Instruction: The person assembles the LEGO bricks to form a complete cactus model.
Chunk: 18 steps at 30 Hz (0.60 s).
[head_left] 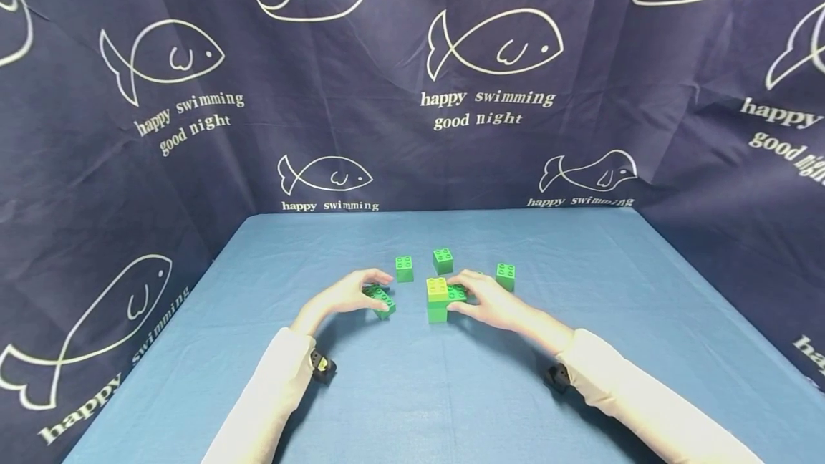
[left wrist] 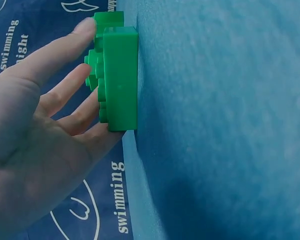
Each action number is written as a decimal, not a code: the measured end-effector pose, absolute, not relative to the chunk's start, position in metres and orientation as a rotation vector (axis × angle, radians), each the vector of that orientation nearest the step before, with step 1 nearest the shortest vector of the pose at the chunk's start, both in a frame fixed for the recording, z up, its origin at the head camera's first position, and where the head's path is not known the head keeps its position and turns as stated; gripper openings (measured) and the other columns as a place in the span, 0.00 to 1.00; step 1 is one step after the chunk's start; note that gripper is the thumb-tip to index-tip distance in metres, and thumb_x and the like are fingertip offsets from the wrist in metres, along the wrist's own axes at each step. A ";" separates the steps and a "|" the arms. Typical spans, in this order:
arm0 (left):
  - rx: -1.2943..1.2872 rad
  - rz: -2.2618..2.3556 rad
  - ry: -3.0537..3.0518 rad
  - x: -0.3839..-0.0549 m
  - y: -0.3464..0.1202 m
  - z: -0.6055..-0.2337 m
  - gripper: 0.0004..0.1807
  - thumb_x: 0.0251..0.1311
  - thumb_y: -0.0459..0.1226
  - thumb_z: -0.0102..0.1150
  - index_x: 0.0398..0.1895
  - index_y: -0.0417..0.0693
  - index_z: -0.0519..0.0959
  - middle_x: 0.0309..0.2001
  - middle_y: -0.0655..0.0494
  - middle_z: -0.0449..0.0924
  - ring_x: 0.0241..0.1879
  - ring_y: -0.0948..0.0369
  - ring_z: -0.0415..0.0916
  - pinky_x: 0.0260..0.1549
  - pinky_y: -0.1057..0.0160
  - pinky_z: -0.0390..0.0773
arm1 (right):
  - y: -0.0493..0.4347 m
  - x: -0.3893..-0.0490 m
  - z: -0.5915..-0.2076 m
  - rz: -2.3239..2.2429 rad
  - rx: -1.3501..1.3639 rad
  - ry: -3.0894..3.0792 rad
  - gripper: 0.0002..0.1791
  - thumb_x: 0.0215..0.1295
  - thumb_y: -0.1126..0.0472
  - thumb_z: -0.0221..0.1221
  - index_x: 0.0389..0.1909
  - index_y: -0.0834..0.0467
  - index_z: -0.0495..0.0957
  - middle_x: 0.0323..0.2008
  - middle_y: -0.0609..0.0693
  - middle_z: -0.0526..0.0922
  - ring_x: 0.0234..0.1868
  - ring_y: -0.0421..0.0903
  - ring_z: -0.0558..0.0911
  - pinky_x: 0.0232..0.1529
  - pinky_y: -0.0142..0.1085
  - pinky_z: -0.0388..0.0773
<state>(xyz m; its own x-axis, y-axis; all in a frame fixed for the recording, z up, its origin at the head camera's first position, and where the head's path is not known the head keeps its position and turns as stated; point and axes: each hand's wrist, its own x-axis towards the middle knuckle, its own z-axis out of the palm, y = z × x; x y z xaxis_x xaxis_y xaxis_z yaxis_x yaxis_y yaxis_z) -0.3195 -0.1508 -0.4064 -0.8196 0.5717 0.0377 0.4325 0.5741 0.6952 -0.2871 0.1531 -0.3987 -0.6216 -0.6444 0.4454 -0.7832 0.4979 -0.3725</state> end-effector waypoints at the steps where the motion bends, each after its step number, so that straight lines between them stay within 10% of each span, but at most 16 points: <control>1: 0.843 1.061 2.612 -0.320 -0.151 -0.407 0.31 0.49 0.39 0.69 0.57 0.38 0.71 0.56 0.44 0.76 0.59 0.48 0.70 0.62 0.48 0.64 | 0.153 -0.287 -0.398 0.812 1.212 -2.500 0.18 0.55 0.62 0.65 0.46 0.64 0.76 0.40 0.53 0.80 0.35 0.43 0.77 0.38 0.34 0.76; 18: 0.764 1.207 2.500 -0.323 -0.153 -0.408 0.27 0.50 0.30 0.66 0.55 0.31 0.70 0.56 0.37 0.74 0.58 0.44 0.71 0.59 0.54 0.71 | 0.153 -0.287 -0.398 0.814 1.221 -2.500 0.18 0.56 0.61 0.65 0.47 0.63 0.76 0.40 0.53 0.80 0.35 0.42 0.76 0.38 0.34 0.76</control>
<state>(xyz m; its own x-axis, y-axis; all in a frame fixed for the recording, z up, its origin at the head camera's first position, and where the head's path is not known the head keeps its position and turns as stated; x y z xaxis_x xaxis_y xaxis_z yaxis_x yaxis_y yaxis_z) -0.3225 -0.1534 -0.4084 -0.8274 0.5616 -0.0069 0.3438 0.5162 0.7845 -0.2871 0.1534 -0.3976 -0.6212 -0.6482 0.4404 -0.7832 0.4951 -0.3760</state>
